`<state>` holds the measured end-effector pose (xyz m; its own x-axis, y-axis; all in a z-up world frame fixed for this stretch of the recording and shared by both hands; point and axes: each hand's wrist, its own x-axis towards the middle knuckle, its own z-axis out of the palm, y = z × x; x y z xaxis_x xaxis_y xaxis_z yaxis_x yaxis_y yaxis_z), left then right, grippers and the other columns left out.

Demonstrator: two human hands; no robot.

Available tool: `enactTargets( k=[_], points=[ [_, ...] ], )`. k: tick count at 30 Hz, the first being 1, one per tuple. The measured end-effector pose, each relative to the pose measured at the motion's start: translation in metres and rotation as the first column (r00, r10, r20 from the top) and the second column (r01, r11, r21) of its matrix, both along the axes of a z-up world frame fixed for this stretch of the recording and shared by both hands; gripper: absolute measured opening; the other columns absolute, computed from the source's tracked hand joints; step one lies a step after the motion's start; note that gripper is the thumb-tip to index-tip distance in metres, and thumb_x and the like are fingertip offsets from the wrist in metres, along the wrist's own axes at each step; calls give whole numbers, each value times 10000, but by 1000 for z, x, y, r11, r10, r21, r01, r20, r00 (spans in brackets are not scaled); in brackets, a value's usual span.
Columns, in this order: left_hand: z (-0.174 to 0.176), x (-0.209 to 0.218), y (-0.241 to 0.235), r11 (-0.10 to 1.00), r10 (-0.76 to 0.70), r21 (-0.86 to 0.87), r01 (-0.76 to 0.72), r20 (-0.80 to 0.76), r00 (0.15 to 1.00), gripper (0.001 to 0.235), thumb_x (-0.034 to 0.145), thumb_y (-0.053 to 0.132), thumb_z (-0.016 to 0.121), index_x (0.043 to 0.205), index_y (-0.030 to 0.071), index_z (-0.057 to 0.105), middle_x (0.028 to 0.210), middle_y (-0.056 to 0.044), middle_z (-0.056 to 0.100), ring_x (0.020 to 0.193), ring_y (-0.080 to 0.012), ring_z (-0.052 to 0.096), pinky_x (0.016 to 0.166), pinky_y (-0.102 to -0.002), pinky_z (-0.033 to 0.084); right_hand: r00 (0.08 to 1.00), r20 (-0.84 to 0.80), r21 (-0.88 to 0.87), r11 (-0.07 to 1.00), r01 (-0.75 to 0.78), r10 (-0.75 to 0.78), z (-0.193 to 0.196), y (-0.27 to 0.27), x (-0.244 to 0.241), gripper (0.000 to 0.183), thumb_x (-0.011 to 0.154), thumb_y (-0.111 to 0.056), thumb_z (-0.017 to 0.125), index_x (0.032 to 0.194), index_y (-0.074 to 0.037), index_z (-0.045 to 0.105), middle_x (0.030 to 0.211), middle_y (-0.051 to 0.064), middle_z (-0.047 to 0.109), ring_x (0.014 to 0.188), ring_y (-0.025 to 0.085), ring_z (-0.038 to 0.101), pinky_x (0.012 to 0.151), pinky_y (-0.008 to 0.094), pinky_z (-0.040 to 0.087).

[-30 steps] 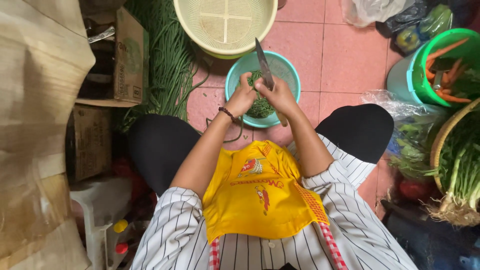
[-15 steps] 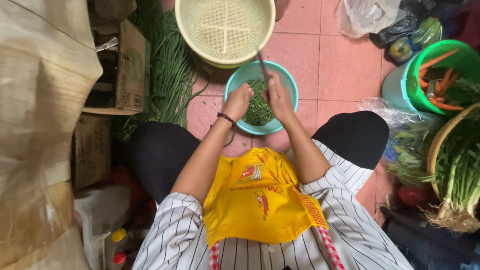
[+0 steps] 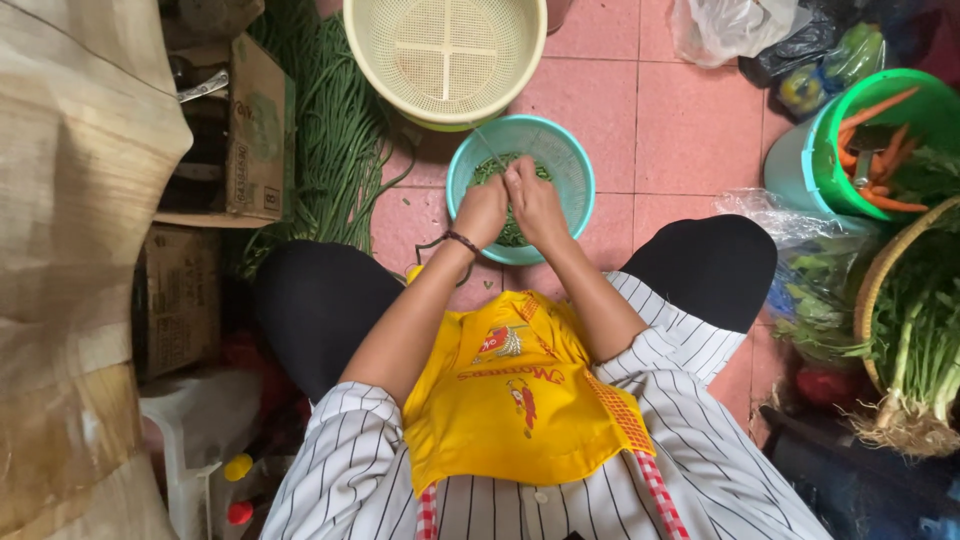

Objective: Cutting yardlong beans into small pieces using a knife and placing them into a bowl.

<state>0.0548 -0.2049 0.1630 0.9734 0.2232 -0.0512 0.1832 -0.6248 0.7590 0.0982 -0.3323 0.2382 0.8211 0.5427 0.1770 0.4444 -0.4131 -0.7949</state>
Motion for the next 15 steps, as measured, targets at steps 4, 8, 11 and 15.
enactTargets(
  k=[4,8,11,15],
  points=[
    [32,-8,-10,996,-43,-73,42,-13,999,277,1038,237,441,1022,6,593,817,-306,675,806,-518,651,741,-621,480,967,-238,-141,988,54,-87,-19,-7,10,440,1138,-432,341,1043,-27,487,826,285,643,800,510,629,708,546,479],
    [29,-6,-7,988,-152,-41,152,0,988,305,1057,288,442,1065,8,561,867,-309,680,868,-516,652,777,-618,480,972,-193,-254,963,85,-137,-25,-15,23,504,1138,-490,327,1057,-30,515,794,282,638,785,486,641,710,536,470],
    [36,-2,5,967,-39,-249,50,51,998,382,1056,358,446,1245,35,520,881,-275,702,856,-475,677,756,-573,505,904,-393,-144,982,119,-167,20,-11,16,427,1077,-465,375,1146,-71,526,694,192,646,640,332,683,612,445,505],
    [31,-1,14,665,27,-736,-128,-147,989,534,1070,537,350,1389,113,412,1081,15,637,819,-228,680,731,-401,538,860,-511,140,988,69,12,24,-9,10,289,1017,-326,629,1045,-38,637,776,21,649,660,110,643,577,320,494]
  ],
)
